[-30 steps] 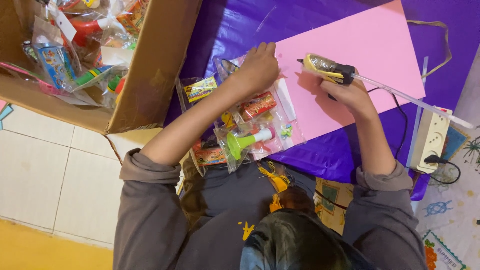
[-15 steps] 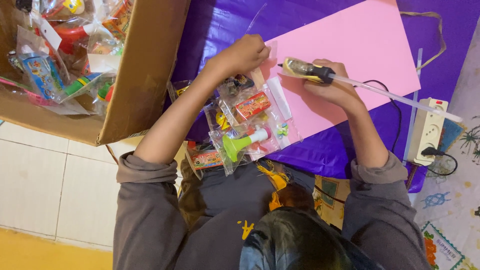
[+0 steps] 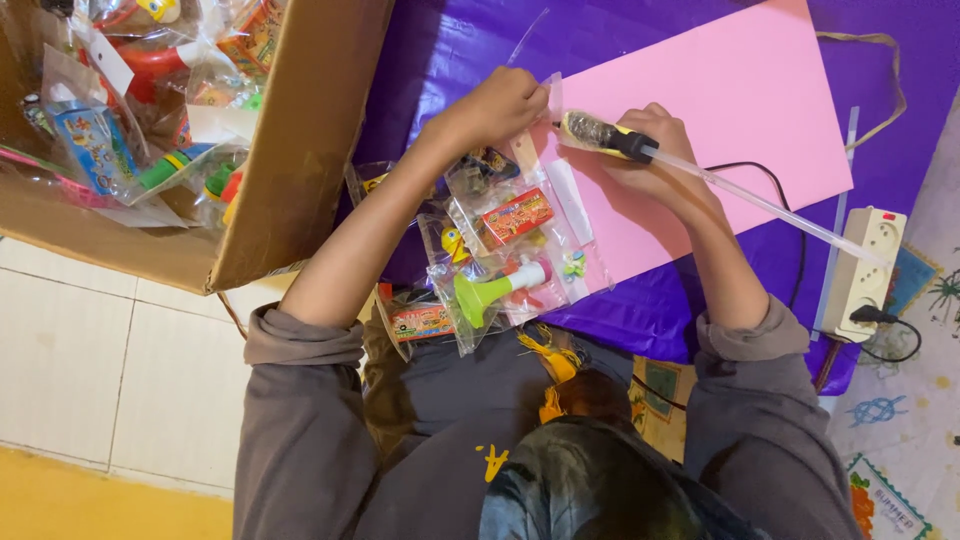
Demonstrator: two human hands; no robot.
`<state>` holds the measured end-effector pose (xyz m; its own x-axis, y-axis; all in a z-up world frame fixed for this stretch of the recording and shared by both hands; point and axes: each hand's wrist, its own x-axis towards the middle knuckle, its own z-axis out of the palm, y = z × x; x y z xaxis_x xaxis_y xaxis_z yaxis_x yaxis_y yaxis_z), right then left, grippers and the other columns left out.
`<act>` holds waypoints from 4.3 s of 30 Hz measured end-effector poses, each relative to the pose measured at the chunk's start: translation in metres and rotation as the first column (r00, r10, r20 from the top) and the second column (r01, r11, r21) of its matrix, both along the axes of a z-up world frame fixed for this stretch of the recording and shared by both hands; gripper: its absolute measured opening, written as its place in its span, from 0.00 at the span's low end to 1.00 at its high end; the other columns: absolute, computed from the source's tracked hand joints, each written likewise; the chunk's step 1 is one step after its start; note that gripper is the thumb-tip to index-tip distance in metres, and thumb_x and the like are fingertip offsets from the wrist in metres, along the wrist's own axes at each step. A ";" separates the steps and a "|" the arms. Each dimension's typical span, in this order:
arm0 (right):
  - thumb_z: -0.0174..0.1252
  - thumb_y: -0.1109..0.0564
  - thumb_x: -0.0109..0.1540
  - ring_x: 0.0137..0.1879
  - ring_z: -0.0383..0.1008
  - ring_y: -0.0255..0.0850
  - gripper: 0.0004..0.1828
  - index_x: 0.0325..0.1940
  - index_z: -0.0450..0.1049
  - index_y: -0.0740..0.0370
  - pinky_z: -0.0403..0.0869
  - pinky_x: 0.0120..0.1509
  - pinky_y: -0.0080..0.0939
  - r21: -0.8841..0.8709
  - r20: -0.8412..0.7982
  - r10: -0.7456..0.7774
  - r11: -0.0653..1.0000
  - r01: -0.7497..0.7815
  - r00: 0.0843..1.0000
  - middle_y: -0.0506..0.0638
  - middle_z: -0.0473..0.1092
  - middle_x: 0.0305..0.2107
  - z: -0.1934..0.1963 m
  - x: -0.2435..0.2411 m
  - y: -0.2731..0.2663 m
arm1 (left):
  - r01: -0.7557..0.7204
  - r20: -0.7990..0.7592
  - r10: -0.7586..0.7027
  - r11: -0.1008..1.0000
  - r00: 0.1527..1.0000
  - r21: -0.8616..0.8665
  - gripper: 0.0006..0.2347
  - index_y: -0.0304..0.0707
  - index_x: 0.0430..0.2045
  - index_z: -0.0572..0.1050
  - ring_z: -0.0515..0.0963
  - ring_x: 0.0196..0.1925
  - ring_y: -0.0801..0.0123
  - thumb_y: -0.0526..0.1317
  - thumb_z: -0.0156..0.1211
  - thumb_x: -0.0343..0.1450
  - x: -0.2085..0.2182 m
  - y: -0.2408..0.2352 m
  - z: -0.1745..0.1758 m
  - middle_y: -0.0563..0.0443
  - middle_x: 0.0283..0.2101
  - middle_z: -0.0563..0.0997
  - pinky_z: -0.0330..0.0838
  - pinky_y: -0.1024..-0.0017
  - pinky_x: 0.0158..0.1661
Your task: Using a hot glue gun to attach small packaged toys to a pink cardboard display board.
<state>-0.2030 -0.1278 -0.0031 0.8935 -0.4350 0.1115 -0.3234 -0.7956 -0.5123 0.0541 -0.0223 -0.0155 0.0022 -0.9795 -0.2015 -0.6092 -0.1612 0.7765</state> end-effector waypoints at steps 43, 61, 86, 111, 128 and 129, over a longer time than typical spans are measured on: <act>0.57 0.57 0.56 0.29 0.60 0.44 0.16 0.19 0.57 0.56 0.58 0.31 0.44 -0.045 -0.091 -0.033 0.999 0.029 0.995 0.44 0.61 0.17 0.007 0.004 0.008 | -0.043 -0.038 0.043 0.999 0.998 0.008 0.15 0.43 0.16 0.46 0.45 0.28 0.69 0.39 0.41 0.73 0.002 -0.003 -0.002 0.53 0.22 0.45 0.43 0.59 0.29; 0.58 0.59 0.54 0.28 0.60 0.43 0.16 0.18 0.58 0.55 0.58 0.30 0.43 -0.124 -0.097 0.001 0.992 -0.013 0.995 0.44 0.63 0.17 0.001 -0.002 0.006 | -0.022 -0.026 0.022 1.000 0.999 -0.004 0.15 0.43 0.15 0.47 0.45 0.26 0.69 0.39 0.40 0.73 -0.001 -0.001 -0.002 0.54 0.20 0.45 0.44 0.60 0.28; 0.57 0.49 0.57 0.36 0.71 0.48 0.11 0.21 0.71 0.53 0.68 0.28 0.50 -0.329 -0.394 -0.056 0.940 -0.084 0.917 0.44 0.69 0.23 0.054 0.001 0.028 | 0.061 0.042 -0.057 0.994 0.997 -0.096 0.18 0.40 0.14 0.50 0.49 0.23 0.70 0.37 0.43 0.76 -0.009 0.013 0.007 0.52 0.19 0.50 0.49 0.58 0.26; 0.60 0.59 0.54 0.40 0.76 0.33 0.07 0.34 0.81 0.59 0.70 0.42 0.39 0.498 -0.362 -0.123 0.813 0.303 0.924 0.46 0.77 0.30 0.071 -0.040 -0.011 | 0.136 0.587 0.016 0.968 0.809 -0.213 0.11 0.26 0.32 0.79 0.71 0.42 0.43 0.35 0.49 0.67 -0.062 0.017 -0.035 0.35 0.42 0.74 0.68 0.50 0.44; 0.58 0.58 0.56 0.34 0.58 0.27 0.05 0.26 0.68 0.53 0.57 0.33 0.38 0.584 -0.292 -0.150 0.754 0.300 0.945 0.37 0.60 0.23 0.035 -0.065 -0.020 | 0.146 0.624 -0.151 0.987 0.767 0.060 0.13 0.36 0.33 0.84 0.72 0.48 0.40 0.45 0.59 0.67 -0.065 0.010 -0.011 0.33 0.48 0.73 0.66 0.49 0.52; 0.58 0.58 0.56 0.34 0.58 0.27 0.05 0.26 0.68 0.53 0.57 0.33 0.38 0.584 -0.291 -0.152 0.754 0.301 0.945 0.37 0.60 0.23 0.034 -0.066 -0.020 | 0.148 0.624 -0.153 0.987 0.766 0.060 0.13 0.36 0.33 0.84 0.72 0.48 0.40 0.45 0.59 0.67 -0.065 0.010 -0.010 0.33 0.48 0.73 0.66 0.49 0.52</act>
